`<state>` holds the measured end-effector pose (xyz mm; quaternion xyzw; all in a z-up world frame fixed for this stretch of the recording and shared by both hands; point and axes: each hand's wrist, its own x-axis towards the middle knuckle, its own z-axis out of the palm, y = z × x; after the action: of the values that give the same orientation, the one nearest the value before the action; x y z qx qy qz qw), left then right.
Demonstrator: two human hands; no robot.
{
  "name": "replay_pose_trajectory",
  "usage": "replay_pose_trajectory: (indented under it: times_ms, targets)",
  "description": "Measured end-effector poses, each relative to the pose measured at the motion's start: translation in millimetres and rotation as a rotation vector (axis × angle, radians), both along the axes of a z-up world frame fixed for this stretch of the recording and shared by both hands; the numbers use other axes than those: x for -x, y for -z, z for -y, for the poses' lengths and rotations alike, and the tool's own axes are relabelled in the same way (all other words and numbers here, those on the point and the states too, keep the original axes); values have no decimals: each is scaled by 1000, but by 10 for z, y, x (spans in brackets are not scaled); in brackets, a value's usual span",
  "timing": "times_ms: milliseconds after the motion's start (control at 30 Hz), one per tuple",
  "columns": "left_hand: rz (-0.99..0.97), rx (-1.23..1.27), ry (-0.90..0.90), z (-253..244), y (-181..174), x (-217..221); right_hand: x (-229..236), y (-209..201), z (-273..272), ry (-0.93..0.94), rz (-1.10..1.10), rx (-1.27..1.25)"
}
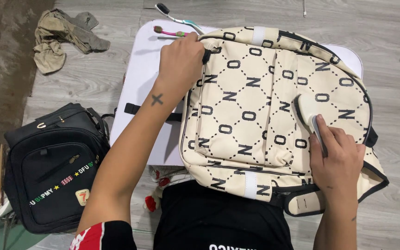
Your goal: Cleaning a patterned backpack with a lint roller and attaching black fabric patches
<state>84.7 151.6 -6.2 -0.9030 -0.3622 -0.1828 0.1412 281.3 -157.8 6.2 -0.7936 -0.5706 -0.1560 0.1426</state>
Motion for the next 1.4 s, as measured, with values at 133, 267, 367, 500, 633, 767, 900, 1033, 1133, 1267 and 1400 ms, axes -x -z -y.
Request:
replay_pose_trajectory:
  times_ms: [133,267,367,500,633,767,900,1033,1133,1267,1400]
  targets:
    - [-66,522,61,244,-419,165,10,13,6,6,-22,-18]
    - [-78,726,79,528,-655,515,-54,13,22,6,-10,-22]
    - [-98,861,190,496,-836,762,-131,-50,17,-57,-123,-26]
    - [269,816,-37,175,-710,984,-180,-94,0,-76,-160,10]
    - [543,587,62,-211,-429,964,-210,-208,-45,-27,-151,112]
    - [311,545,-36,-165,-349,980,-201,-457,-230,-34,-164,272]
    - [263,596,-53,282,-592,1055,-2,-653,-499,-186,-204,205]
    - [405,997,-85,880,-577,1019,473,-896,-1028,-413,-88,386]
    - [376,1196,-62,1189,-553,925,761,-1026,-1403,-552,3,604]
    - [515,1204,-56,1237,-257,940,980,-1020,-1664,-701,79,753]
    - [702,1013,128,1240,-42,977,1007,-1022,-1779,-829,157,574]
